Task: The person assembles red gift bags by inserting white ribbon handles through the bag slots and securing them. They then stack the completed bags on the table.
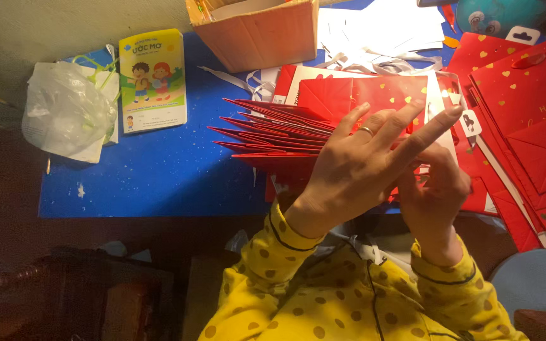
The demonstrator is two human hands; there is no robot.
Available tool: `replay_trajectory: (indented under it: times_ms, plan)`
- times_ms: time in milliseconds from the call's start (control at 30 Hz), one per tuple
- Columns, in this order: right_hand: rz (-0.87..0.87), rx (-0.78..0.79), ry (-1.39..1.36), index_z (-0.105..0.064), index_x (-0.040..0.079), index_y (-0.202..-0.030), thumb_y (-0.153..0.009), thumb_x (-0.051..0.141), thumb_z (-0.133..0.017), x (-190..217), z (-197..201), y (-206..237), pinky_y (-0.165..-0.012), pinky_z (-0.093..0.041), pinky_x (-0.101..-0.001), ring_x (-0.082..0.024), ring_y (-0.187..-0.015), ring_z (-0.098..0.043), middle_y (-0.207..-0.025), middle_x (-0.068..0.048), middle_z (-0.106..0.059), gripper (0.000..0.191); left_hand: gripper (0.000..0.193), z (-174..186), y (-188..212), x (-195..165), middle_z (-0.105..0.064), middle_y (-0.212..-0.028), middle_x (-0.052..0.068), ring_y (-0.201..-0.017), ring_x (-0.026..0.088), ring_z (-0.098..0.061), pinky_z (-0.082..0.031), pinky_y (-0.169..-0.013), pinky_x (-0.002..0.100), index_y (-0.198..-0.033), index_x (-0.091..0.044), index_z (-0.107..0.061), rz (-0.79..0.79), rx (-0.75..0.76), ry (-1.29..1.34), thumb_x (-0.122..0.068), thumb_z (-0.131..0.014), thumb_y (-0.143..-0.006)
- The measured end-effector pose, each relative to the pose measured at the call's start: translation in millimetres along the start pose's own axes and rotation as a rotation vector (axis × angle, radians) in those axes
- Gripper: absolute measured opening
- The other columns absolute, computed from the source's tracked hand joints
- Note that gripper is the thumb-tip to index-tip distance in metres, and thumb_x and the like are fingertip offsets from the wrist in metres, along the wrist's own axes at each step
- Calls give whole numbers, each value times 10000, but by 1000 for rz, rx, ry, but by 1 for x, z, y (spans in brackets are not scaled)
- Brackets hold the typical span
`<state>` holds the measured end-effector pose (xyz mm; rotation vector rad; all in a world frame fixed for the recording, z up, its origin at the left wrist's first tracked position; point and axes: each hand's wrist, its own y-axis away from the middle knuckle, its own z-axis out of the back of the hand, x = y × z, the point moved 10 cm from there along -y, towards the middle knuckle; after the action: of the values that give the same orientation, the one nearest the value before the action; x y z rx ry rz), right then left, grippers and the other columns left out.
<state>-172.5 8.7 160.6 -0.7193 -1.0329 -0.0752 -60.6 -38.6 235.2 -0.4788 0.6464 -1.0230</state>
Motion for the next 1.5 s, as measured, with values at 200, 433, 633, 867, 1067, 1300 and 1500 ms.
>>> replay_trajectory:
  times_ms: [200, 433, 633, 867, 1067, 1300, 1500]
  plan:
    - [263, -143, -140, -595, 17, -1159, -1146, 91, -724, 10, 28, 3, -1008, -543, -333, -248, -1046, -703, -1119, -154, -718, 149, 421, 11, -12, -6, -663, -1157, 57, -1094, 242, -666, -463, -1140, 544, -1362, -164, -625, 8, 41, -70, -331, -669, -978]
    - [-20, -283, 17, -581, 13, -1162, -1068, 196, -704, -8, 89, -15, -1011, -468, -354, -186, -1030, -650, -1103, -128, -691, 240, 362, 26, -9, 6, -654, -1112, 30, -1112, 209, -629, -398, -1155, 489, -1297, -107, -663, 90, -55, -184, -229, -654, -956]
    - [239, -148, 347, -475, -14, -1495, -1197, 254, -594, 65, 66, -13, -1260, -346, -439, -299, -1454, -490, -1535, -200, -506, 418, 368, -4, -7, -7, -602, -1170, 22, -1108, 196, -597, -418, -1067, 383, -1415, -107, -652, 53, -22, -165, -148, -614, -1051]
    - [389, 265, 597, -478, -116, -1452, -968, 390, -576, 99, -14, -41, -1174, -272, -563, -426, -1314, -521, -1430, -278, -540, 707, 305, 9, 8, 10, -602, -1351, 65, -1290, 226, -572, -399, -1120, 407, -1243, -97, -619, 56, -125, 64, -222, -715, -982]
    - [397, 233, 807, -644, 7, -1372, -934, 313, -775, 104, -24, -44, -1082, -348, -473, -308, -1193, -597, -1349, -152, -646, 550, 618, 44, 57, 67, -469, -1513, 151, -1464, 287, -436, -314, -1280, 448, -1523, -55, -430, 433, -472, 170, -354, -702, -1056]
    - [384, 226, 766, -662, 51, -1337, -869, 262, -833, 103, -21, -45, -1128, -312, -492, -280, -1184, -595, -1303, -100, -655, 541, 745, -11, 63, 68, -380, -1668, 178, -1560, 284, -418, -432, -1262, 363, -1624, -23, -240, 467, -280, 701, -344, -665, -1103]
    - [366, 283, 823, -666, 66, -1369, -802, 198, -837, 93, -23, -40, -1197, -256, -495, -267, -1271, -582, -1358, -95, -637, 606, 783, -19, 63, 61, -504, -1525, 158, -1409, 220, -548, -513, -1148, 340, -1654, -59, -206, 384, -290, 687, -152, -703, -1057]
